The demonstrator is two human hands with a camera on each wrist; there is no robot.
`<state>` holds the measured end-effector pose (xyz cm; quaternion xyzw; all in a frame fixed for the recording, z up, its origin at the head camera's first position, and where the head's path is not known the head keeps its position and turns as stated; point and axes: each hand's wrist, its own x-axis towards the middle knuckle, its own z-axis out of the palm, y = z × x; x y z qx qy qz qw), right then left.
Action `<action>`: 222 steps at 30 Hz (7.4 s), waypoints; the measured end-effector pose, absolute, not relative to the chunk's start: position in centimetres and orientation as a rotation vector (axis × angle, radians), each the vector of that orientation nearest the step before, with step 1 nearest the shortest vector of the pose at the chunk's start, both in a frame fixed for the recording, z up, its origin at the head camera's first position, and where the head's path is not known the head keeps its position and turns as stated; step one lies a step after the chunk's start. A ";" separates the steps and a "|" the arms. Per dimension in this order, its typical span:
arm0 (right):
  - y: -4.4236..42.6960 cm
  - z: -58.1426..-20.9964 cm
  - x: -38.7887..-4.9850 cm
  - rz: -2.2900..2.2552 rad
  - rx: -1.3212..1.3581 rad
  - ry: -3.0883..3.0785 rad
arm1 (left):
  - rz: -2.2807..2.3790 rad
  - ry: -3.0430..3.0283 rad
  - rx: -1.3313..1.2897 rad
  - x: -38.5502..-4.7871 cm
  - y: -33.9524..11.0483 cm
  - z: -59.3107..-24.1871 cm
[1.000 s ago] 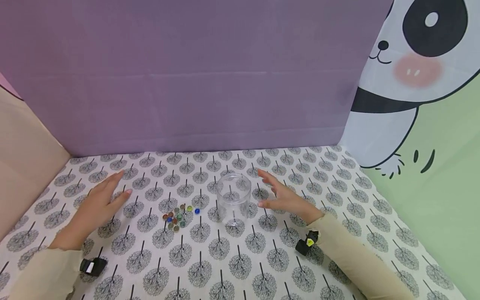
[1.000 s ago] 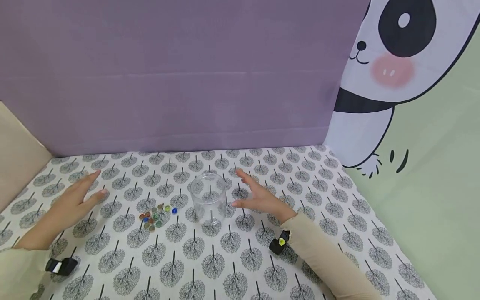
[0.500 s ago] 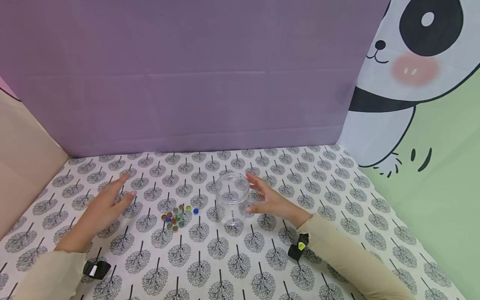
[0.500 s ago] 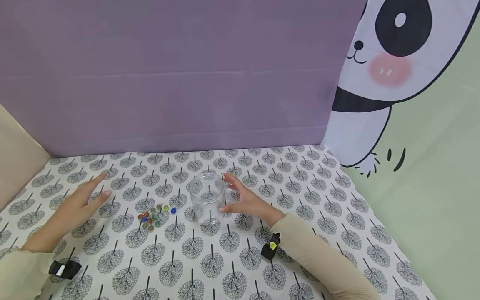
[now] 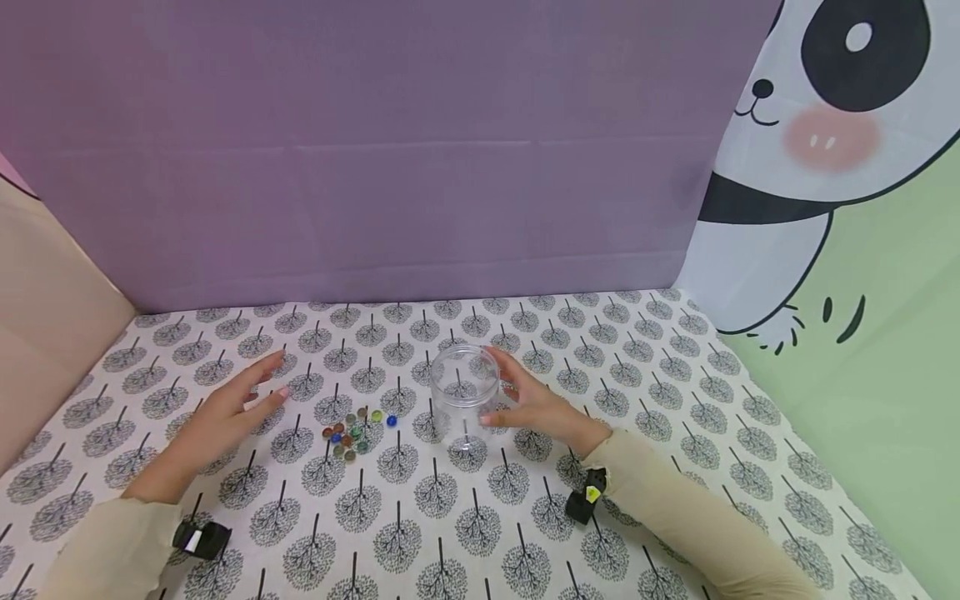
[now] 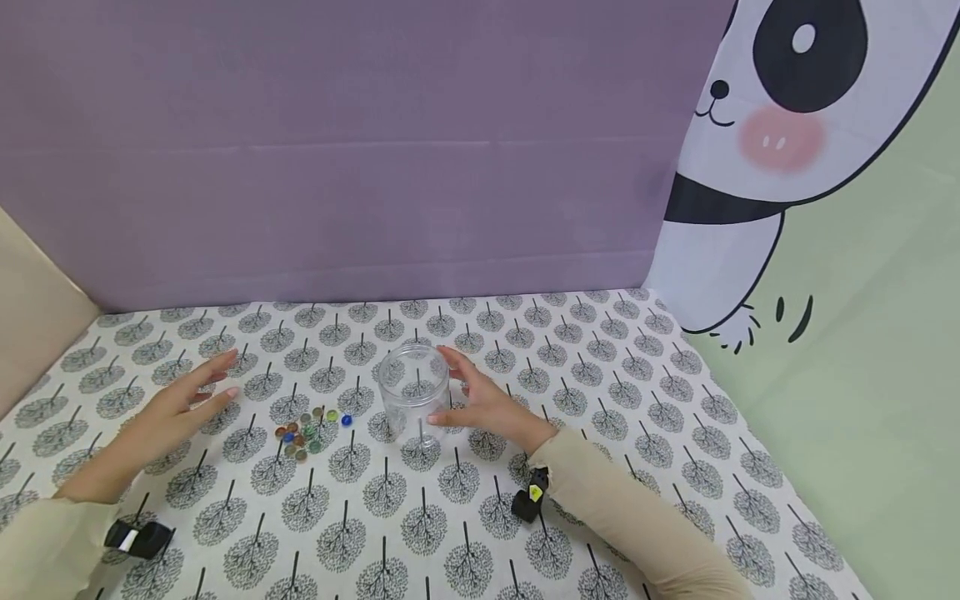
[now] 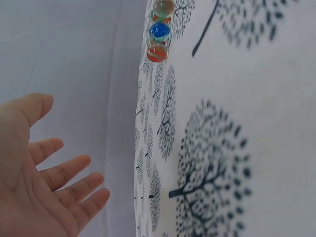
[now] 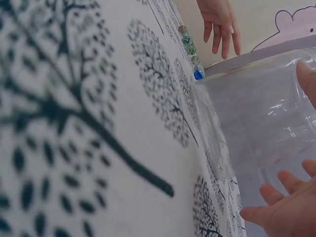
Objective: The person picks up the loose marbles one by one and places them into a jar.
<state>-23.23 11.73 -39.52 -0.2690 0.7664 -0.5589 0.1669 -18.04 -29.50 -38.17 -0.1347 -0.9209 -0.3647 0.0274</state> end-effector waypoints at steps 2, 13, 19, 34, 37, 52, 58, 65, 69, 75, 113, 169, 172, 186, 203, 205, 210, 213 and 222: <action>11.5 -39.5 -23.2 -1.599 -0.794 2.173 | -1.130 -2.825 -0.449 -18.2 -29.3 -38.4; 10.6 -40.0 -23.0 -1.634 -0.817 2.105 | -1.175 -2.798 -0.545 -18.5 -29.0 -39.0; 10.2 -40.3 -23.1 -1.661 -0.820 2.108 | -1.208 -2.811 -0.555 -18.8 -28.7 -39.3; 9.8 -40.2 -22.7 -1.743 -0.809 2.037 | -1.249 -2.796 -0.742 -19.0 -28.3 -39.7; 9.6 -40.1 -22.8 -1.771 -0.812 2.009 | -1.266 -2.802 -0.764 -19.0 -28.3 -39.9; 9.1 -40.2 -22.6 -1.852 -0.774 1.974 | -1.512 -2.811 -0.897 -19.4 -28.6 -40.6; 9.2 -40.1 -22.5 -1.838 -0.776 1.984 | -1.489 -2.869 -0.814 -19.5 -28.3 -40.6; 9.2 -40.1 -22.6 -1.842 -0.795 1.986 | -1.409 -2.926 -0.847 -19.7 -27.9 -40.1; 9.2 -40.2 -22.7 -1.848 -0.800 1.980 | -1.410 -2.981 -0.827 -19.8 -27.7 -40.0; 9.2 -40.4 -22.7 -1.835 -0.809 2.000 | -1.395 -2.988 -0.808 -19.7 -27.2 -39.9; 9.2 -40.4 -22.8 -1.828 -0.767 2.007 | -1.361 -3.003 -0.651 -19.6 -26.6 -40.2; 9.4 -40.3 -22.6 -1.755 -0.806 2.061 | -1.168 -2.925 -0.595 -19.1 -26.6 -38.6; 9.4 -40.3 -22.6 -1.754 -0.806 2.069 | -1.144 -2.919 -0.587 -19.1 -26.4 -38.3; 9.4 -40.5 -22.6 -1.737 -0.826 2.105 | -1.075 -2.901 -0.598 -19.0 -25.2 -37.4; 9.4 -40.4 -22.5 -1.727 -0.767 2.112 | -1.140 -2.859 -0.579 -18.8 -23.2 -36.5; 9.4 -40.4 -22.5 -1.734 -0.771 2.108 | -1.150 -2.843 -0.577 -18.8 -22.9 -36.6; 9.3 -40.5 -22.7 -1.742 -0.786 2.089 | -1.164 -2.815 -0.573 -18.7 -22.1 -36.5; 9.3 -40.5 -22.9 -1.738 -0.793 2.106 | -1.171 -2.819 -0.545 -18.7 -21.6 -36.3; 9.3 -40.3 -22.9 -1.730 -0.770 2.111 | -1.166 -2.826 -0.524 -18.5 -20.9 -36.1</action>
